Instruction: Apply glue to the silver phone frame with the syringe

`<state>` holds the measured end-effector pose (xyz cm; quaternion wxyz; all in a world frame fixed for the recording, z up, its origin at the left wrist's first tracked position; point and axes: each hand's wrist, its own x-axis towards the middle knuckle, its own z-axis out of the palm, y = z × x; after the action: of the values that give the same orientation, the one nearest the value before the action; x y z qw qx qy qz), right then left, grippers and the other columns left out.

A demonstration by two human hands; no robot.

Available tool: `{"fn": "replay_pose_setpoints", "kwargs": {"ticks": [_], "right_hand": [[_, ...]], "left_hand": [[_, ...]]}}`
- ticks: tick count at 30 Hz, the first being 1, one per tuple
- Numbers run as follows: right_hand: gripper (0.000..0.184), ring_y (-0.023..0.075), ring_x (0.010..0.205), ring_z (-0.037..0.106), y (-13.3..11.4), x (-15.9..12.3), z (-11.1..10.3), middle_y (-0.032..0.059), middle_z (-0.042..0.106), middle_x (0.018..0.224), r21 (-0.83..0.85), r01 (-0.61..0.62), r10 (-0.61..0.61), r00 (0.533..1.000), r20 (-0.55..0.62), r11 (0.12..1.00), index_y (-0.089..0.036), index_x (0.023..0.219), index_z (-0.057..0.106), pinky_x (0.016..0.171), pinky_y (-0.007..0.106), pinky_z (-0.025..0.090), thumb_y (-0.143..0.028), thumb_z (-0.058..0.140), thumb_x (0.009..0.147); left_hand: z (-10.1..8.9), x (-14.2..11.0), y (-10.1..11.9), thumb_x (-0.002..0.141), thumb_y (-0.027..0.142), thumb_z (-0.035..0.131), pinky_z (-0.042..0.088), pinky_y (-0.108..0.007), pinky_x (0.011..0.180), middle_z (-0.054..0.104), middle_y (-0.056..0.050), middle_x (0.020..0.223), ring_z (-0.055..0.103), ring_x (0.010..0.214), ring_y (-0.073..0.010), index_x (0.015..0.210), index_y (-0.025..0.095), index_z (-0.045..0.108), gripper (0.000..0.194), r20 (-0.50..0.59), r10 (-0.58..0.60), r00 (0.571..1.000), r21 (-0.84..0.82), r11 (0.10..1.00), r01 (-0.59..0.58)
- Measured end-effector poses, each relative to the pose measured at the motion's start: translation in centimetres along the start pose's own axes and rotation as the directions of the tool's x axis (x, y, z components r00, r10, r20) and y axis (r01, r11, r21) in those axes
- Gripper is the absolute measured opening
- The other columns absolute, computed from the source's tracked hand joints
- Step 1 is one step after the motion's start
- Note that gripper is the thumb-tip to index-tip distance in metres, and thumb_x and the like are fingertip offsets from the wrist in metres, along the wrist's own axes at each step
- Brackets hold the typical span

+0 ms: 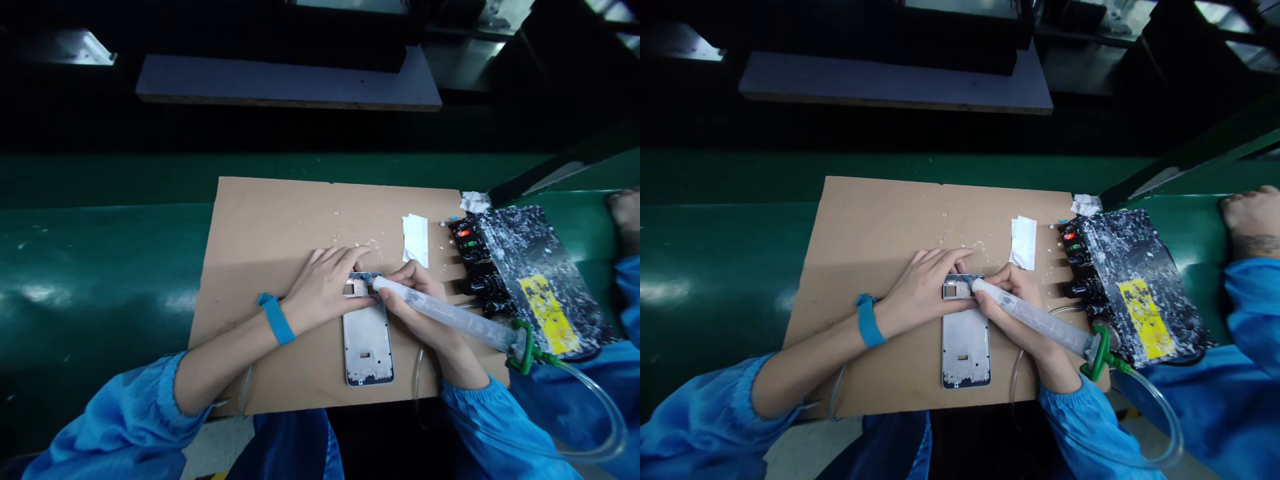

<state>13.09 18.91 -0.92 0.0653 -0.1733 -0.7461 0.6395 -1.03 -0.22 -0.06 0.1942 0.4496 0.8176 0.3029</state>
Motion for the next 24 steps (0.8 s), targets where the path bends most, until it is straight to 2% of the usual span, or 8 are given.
{"fn": "replay_pose_setpoints", "kwargs": {"ticks": [12,24], "right_hand": [[0.030,0.0160,0.061,0.059,0.38,-0.16,-0.22,0.0011,0.075,0.080,0.011,0.014,-0.014,1.000,-0.007,1.000,-0.026,0.096,0.064,0.053,0.026,0.044,-0.046,0.088,0.097],[0.029,0.0144,0.059,0.056,0.53,-0.19,-0.24,-0.0001,0.073,0.079,0.046,0.040,-0.040,0.999,0.006,0.998,-0.026,0.096,0.064,0.053,0.025,0.041,-0.041,0.088,0.098]], "left_hand": [[-0.01,0.04,-0.06,0.096,0.055,0.092,0.049,-0.045,0.110,0.077,-0.004,0.129,0.072,0.120,-0.0296,0.165,0.031,0.049,0.085,0.000,0.007,1.000,-0.006,1.000,-0.007],[0.22,-0.02,-0.17,0.099,0.059,0.088,0.049,-0.046,0.108,0.077,-0.004,0.127,0.072,0.119,-0.0296,0.165,0.032,0.049,0.081,-0.012,0.009,1.000,-0.006,1.000,-0.009]]}}
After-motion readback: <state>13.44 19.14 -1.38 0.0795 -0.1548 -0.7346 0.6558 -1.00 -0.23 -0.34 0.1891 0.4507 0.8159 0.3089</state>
